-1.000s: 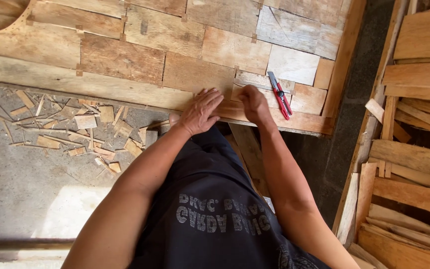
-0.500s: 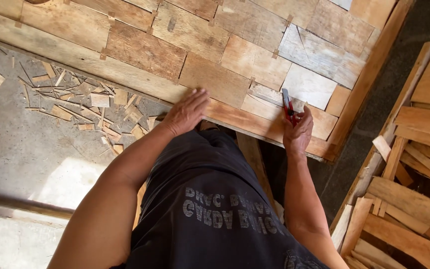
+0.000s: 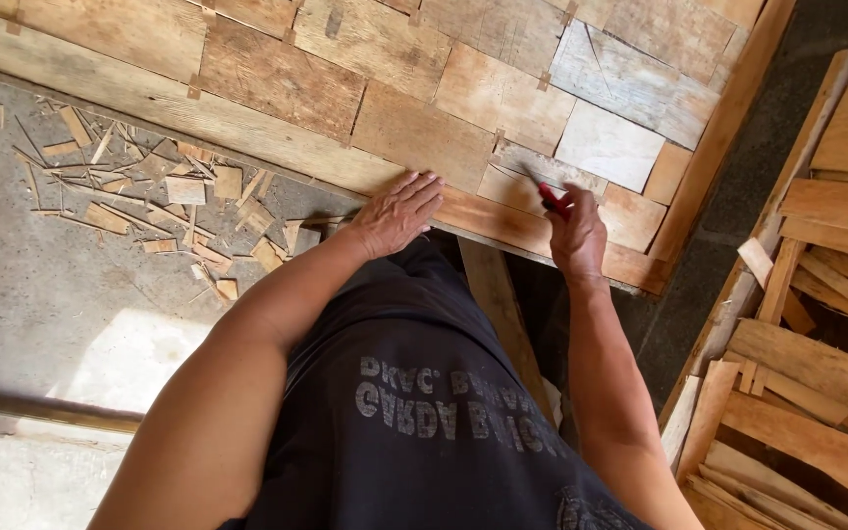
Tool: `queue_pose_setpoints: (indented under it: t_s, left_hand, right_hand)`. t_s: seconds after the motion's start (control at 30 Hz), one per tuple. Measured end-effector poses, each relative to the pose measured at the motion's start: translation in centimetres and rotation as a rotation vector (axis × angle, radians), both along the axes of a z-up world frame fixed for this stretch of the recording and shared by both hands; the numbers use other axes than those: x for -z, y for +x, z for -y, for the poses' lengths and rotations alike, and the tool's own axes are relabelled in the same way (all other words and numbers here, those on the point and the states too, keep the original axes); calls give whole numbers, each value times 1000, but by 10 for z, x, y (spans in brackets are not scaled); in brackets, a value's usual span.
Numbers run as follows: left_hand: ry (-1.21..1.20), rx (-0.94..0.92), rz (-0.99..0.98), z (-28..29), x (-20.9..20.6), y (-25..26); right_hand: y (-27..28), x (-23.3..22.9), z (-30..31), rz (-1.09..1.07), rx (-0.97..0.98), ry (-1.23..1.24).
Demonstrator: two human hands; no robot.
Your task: Applying and trimming wood veneer strips on a wooden board using a utility knife and tape.
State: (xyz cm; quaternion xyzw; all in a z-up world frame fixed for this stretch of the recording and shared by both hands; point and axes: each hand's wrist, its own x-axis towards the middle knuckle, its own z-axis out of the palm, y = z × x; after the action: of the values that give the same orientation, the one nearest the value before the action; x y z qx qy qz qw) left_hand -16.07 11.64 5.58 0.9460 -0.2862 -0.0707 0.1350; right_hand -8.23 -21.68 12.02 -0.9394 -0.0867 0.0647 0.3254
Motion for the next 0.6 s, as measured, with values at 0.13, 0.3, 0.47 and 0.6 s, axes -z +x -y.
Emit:
queue_pose_setpoints:
  t_s: [0.13,0.3,0.47,0.6]
  left_hand:
    - [4,-11,-31,-1,-1,4]
    - [192,5,-286,-7,-44,23]
    - [48,-22,-61,-12,9,8]
    - [14,-27,-1,-15,13,5]
  right_hand:
    - [-6,-14,-25,80,-219,-155]
    - [6,-12,-42,169,-549,-359]
    - [21,-18,-62,54,-638,-608]
    - [26,-4,-59,177,-697,-473]
